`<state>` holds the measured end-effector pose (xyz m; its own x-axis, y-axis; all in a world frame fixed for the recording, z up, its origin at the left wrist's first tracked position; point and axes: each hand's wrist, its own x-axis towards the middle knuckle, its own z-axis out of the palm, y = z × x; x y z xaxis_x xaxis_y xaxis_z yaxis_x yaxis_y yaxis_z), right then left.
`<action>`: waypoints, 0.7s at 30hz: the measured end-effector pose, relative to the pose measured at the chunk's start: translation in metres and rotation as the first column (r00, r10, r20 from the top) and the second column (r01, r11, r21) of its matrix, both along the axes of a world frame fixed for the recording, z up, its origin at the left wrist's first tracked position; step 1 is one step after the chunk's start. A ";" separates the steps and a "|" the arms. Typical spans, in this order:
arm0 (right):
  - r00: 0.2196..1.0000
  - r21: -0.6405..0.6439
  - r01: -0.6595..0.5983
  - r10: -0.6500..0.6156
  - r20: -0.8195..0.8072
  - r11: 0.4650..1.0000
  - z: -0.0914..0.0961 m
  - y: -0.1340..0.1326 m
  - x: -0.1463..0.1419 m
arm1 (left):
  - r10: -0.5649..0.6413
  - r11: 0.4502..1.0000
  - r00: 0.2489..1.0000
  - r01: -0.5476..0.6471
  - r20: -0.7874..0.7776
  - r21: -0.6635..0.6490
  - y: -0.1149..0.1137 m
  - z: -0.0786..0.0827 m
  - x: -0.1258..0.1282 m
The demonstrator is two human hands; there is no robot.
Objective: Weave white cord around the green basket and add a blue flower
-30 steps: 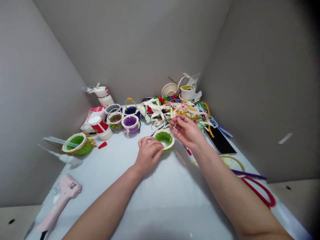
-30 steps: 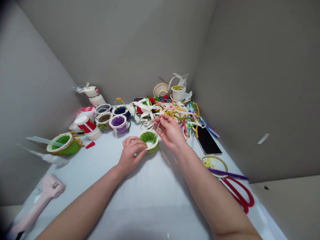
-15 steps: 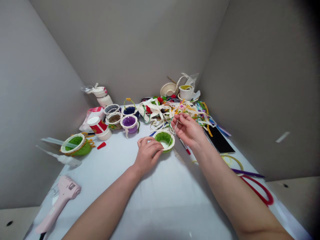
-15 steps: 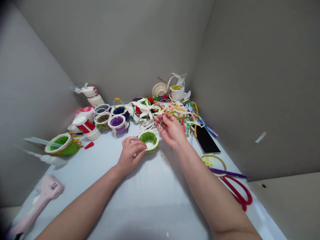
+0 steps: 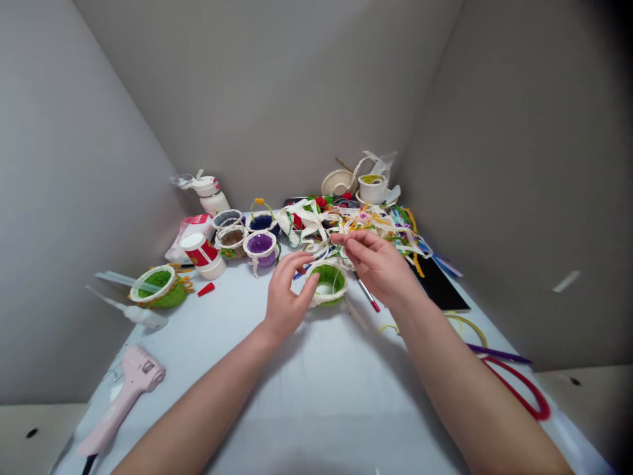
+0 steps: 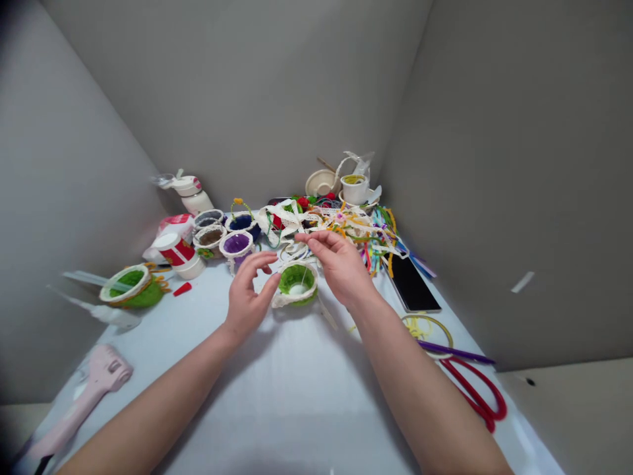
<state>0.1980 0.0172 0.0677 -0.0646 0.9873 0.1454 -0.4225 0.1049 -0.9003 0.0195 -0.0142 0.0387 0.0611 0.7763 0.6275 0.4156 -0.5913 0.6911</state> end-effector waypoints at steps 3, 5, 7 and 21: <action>0.999 0.027 -0.029 0.028 0.037 0.999 0.004 -0.004 0.001 | -0.125 0.975 0.981 0.150 0.150 -0.165 0.007 0.020 0.019; 0.998 0.019 -0.052 0.051 0.030 0.998 0.005 -0.005 0.001 | -0.212 0.907 0.922 0.309 0.323 -0.286 0.012 0.027 0.033; 0.997 0.002 -0.071 0.071 0.008 0.997 0.005 -0.005 0.002 | -0.252 0.817 0.837 0.453 0.486 -0.357 0.016 0.030 0.044; 0.998 -0.019 -0.066 0.066 0.017 0.998 -0.002 -0.007 -0.010 | -0.097 0.879 0.858 0.311 0.504 -0.361 0.016 0.015 0.041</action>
